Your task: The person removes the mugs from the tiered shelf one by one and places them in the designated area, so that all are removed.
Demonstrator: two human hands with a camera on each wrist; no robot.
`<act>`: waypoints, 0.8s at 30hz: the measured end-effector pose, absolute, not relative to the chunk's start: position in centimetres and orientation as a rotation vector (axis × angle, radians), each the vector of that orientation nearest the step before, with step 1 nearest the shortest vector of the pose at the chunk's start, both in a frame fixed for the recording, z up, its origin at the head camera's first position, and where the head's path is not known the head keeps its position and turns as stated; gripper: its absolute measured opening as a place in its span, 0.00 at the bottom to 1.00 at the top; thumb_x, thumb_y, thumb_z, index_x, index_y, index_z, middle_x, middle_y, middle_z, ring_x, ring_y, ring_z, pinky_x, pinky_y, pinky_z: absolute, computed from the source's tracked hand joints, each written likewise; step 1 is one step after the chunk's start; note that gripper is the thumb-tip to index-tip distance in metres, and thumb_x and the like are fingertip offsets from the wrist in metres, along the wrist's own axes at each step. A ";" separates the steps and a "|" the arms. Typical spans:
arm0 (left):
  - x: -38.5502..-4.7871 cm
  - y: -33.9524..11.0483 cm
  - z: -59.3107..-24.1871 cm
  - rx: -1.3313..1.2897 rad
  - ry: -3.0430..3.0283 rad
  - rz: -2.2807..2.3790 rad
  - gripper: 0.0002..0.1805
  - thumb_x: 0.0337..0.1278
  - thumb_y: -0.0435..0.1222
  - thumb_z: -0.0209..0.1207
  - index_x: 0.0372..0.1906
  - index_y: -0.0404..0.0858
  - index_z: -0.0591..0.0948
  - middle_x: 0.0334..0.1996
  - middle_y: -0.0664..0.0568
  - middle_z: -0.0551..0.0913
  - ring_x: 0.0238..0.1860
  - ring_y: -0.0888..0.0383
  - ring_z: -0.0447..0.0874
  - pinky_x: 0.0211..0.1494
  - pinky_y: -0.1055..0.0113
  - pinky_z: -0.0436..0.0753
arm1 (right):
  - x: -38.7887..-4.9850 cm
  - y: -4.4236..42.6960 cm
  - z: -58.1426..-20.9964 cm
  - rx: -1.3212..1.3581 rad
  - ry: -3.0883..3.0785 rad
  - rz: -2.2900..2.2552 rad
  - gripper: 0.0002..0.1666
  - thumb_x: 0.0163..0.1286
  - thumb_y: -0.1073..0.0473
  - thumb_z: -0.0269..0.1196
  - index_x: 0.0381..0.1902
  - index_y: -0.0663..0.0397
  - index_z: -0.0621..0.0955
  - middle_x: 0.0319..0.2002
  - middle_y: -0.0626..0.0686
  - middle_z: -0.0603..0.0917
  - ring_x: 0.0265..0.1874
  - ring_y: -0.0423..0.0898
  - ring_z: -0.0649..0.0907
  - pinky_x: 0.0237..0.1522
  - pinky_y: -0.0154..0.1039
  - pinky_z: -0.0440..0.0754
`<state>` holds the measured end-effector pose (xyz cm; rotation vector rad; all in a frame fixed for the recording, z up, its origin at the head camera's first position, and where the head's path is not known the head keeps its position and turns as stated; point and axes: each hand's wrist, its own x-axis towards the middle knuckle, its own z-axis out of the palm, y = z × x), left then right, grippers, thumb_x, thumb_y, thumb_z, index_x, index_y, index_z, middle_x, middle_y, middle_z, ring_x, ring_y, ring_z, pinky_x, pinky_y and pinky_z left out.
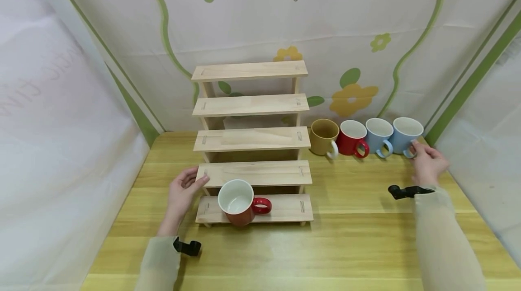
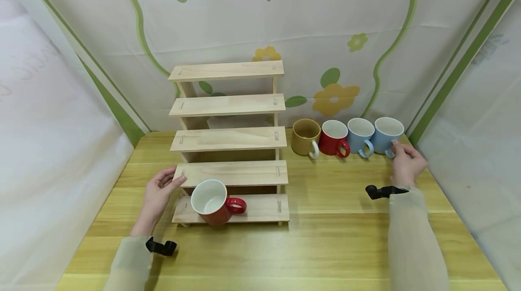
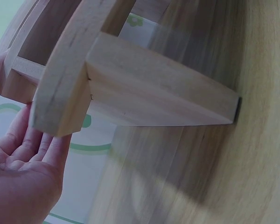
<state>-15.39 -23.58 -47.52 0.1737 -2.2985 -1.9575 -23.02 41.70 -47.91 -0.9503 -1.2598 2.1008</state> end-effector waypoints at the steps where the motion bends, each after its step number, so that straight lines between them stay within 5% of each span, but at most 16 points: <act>1: -15.4 -23.6 -47.5 0.172 -2.299 -1.957 0.28 0.62 0.37 0.71 0.63 0.31 0.76 0.59 0.41 0.80 0.53 0.60 0.79 0.55 0.74 0.80 | -23.0 41.7 -48.1 -0.957 -1.265 2.100 0.10 0.57 0.62 0.79 0.34 0.57 0.87 0.29 0.47 0.88 0.29 0.36 0.86 0.24 0.29 0.84; 13: -15.3 -23.5 -47.4 0.177 -2.296 -1.958 0.28 0.62 0.37 0.71 0.64 0.31 0.76 0.59 0.39 0.79 0.53 0.59 0.79 0.55 0.74 0.80 | -22.7 41.8 -48.4 -0.968 -1.343 2.083 0.09 0.60 0.61 0.77 0.33 0.54 0.86 0.28 0.45 0.87 0.33 0.38 0.85 0.28 0.28 0.84; 24: -15.3 -23.5 -47.4 0.178 -2.311 -1.948 0.29 0.63 0.38 0.71 0.65 0.32 0.76 0.60 0.40 0.79 0.54 0.59 0.79 0.55 0.75 0.79 | -22.5 41.6 -47.9 -0.914 -1.491 1.962 0.21 0.58 0.57 0.79 0.49 0.48 0.84 0.34 0.39 0.85 0.41 0.34 0.82 0.37 0.19 0.78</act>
